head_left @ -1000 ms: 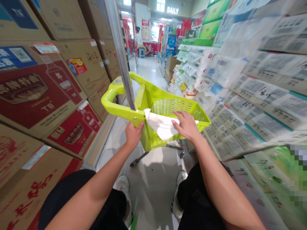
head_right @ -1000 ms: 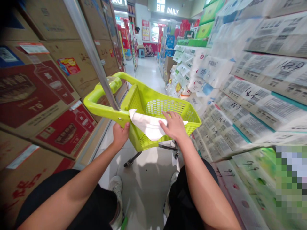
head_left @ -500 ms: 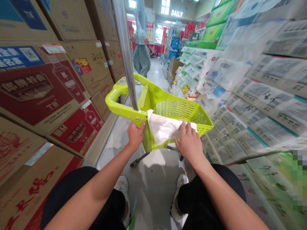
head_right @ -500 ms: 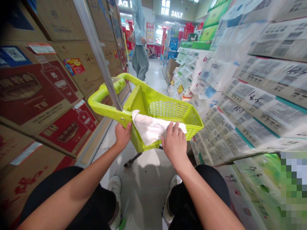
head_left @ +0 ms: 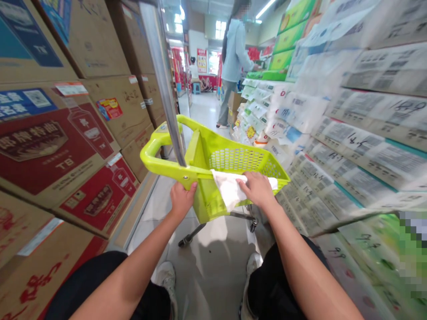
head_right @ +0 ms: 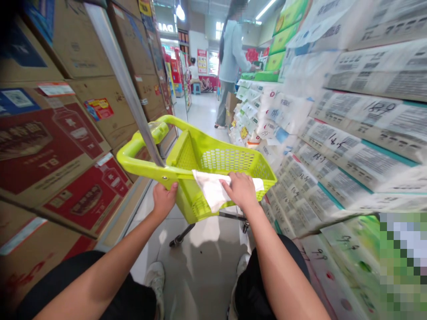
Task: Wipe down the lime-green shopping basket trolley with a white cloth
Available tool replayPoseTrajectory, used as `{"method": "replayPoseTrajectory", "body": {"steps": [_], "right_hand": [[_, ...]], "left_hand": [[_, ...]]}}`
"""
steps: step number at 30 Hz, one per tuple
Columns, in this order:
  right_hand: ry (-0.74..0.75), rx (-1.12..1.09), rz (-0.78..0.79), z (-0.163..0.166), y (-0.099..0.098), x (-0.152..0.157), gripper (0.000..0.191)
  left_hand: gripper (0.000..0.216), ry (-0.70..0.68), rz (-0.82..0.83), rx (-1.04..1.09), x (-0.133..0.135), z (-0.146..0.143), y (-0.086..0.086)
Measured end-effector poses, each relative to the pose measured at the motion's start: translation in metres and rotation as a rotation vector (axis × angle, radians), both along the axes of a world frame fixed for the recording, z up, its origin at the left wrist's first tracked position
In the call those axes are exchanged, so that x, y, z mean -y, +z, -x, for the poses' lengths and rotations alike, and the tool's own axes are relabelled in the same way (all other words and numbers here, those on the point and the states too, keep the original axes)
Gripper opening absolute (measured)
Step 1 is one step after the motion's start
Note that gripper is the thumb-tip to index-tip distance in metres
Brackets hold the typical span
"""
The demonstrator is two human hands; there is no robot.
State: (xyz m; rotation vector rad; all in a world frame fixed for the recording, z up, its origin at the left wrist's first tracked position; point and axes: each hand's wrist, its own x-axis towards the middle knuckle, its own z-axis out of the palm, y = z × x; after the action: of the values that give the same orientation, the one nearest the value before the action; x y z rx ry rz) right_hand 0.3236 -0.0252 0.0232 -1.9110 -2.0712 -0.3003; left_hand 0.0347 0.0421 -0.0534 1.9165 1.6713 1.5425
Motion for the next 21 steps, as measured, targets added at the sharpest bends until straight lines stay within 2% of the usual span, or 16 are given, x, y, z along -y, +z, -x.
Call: {"method": "replayPoseTrajectory", "body": {"steps": [3,5,9,13,16,21], "right_hand": [[-0.035,0.020,0.011,-0.013,-0.002,0.002,0.046],[-0.029,0.015,-0.034,-0.006,-0.004,0.003,0.043],[0.034,-0.034,-0.150,0.038,-0.007,0.004,0.041],[0.107,-0.078,-0.228,0.069,-0.005,0.005,0.043],[0.084,-0.068,-0.194,0.056,-0.004,0.004,0.041],[-0.091,0.002,-0.095,-0.002,-0.010,0.004,0.038]], "left_hand": [[0.056,0.002,-0.006,0.034,0.000,0.000,-0.001],[0.057,0.002,-0.025,0.077,0.001,-0.003,-0.002],[0.058,0.004,-0.041,0.121,0.003,-0.007,-0.004],[0.055,0.028,-0.029,0.042,0.003,-0.001,-0.004],[0.052,0.048,-0.025,-0.047,0.000,0.009,-0.003],[0.051,0.105,-0.002,-0.108,-0.006,0.027,0.001]]}}
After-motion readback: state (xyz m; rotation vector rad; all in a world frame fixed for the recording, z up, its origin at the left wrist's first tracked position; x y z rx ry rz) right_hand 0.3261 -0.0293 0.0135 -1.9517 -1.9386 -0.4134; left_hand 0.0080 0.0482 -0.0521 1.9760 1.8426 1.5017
